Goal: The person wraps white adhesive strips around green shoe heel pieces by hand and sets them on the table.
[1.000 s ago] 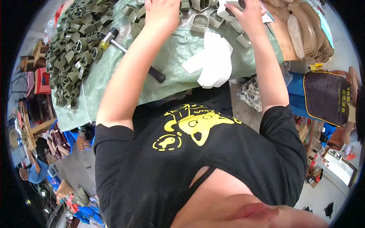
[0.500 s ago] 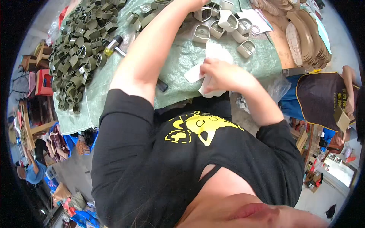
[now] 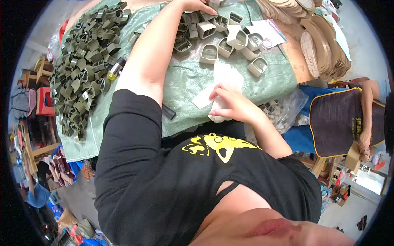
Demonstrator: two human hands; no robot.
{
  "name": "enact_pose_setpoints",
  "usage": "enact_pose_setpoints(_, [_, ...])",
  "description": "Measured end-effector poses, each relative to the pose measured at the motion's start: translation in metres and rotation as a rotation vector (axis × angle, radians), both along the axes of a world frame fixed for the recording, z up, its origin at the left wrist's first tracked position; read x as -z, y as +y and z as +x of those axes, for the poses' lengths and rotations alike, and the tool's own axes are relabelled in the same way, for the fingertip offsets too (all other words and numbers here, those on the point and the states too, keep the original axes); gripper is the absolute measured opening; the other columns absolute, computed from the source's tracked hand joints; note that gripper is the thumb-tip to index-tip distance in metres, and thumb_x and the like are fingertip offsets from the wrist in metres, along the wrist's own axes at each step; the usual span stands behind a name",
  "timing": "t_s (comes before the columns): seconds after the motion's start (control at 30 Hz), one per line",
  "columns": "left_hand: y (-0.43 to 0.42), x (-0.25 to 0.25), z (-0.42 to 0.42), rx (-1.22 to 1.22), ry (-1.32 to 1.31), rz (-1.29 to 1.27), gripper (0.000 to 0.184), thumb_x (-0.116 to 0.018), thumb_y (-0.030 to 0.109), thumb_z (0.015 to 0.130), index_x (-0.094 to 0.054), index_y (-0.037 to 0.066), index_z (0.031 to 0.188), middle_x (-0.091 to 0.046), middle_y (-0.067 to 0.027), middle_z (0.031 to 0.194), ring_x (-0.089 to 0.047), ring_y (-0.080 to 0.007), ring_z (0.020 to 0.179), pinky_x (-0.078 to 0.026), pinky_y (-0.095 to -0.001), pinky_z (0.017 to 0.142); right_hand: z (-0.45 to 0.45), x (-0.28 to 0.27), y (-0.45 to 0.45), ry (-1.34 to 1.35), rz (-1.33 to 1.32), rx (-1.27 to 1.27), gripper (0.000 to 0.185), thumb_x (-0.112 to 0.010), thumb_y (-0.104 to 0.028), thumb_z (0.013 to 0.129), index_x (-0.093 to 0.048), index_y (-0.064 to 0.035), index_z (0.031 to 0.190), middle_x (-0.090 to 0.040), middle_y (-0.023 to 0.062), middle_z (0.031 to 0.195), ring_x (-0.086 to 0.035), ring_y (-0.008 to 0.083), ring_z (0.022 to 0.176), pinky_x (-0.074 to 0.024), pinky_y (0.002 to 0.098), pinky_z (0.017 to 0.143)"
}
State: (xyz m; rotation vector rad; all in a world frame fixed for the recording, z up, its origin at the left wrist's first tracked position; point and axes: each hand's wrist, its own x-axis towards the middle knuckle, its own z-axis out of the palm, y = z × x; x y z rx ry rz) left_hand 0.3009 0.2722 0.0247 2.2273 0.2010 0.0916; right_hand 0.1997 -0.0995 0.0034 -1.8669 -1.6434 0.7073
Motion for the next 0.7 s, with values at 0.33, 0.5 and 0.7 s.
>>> enact_pose_setpoints(0.33, [0.004, -0.045, -0.052, -0.289, -0.273, 0.209, 0.020, -0.080, 0.019, 0.073, -0.075, 0.001, 0.080, -0.068, -0.0092, 0.063, -0.062, -0.0152, 0.055, -0.051, -0.0306, 0.056, 0.003, 0.001, -0.002, 0.101, -0.014, 0.008, 0.037, -0.077, -0.027, 0.079, -0.062, -0.0075, 0.107, -0.056, 0.0080, 0.112, -0.053, 0.0273, 0.113, -0.0408, 0.0377, 0.098])
enact_pose_setpoints(0.5, [0.031, -0.057, -0.110, -0.108, -0.166, 0.103, 0.024, -0.084, 0.020, 0.073, -0.076, 0.002, 0.087, -0.071, -0.0054, 0.076, -0.064, -0.0115, 0.067, -0.050, -0.0265, 0.061, 0.003, 0.002, -0.004, 0.116, 0.016, 0.009, 0.036, -0.077, -0.026, 0.079, -0.063, -0.0071, 0.106, -0.056, 0.0079, 0.111, -0.053, 0.0264, 0.113, -0.0412, 0.0372, 0.098])
enact_pose_setpoints(0.7, [0.015, -0.090, -0.172, -0.204, 0.163, 0.077, 0.047, -0.085, 0.028, 0.074, -0.065, 0.002, 0.108, -0.068, -0.0079, 0.089, -0.064, -0.0147, 0.069, -0.053, -0.0296, 0.060, 0.002, 0.001, -0.003, 0.122, -0.010, 0.009, 0.036, -0.077, -0.027, 0.078, -0.063, -0.0081, 0.106, -0.055, 0.0078, 0.112, -0.052, 0.0261, 0.113, -0.0409, 0.0369, 0.098])
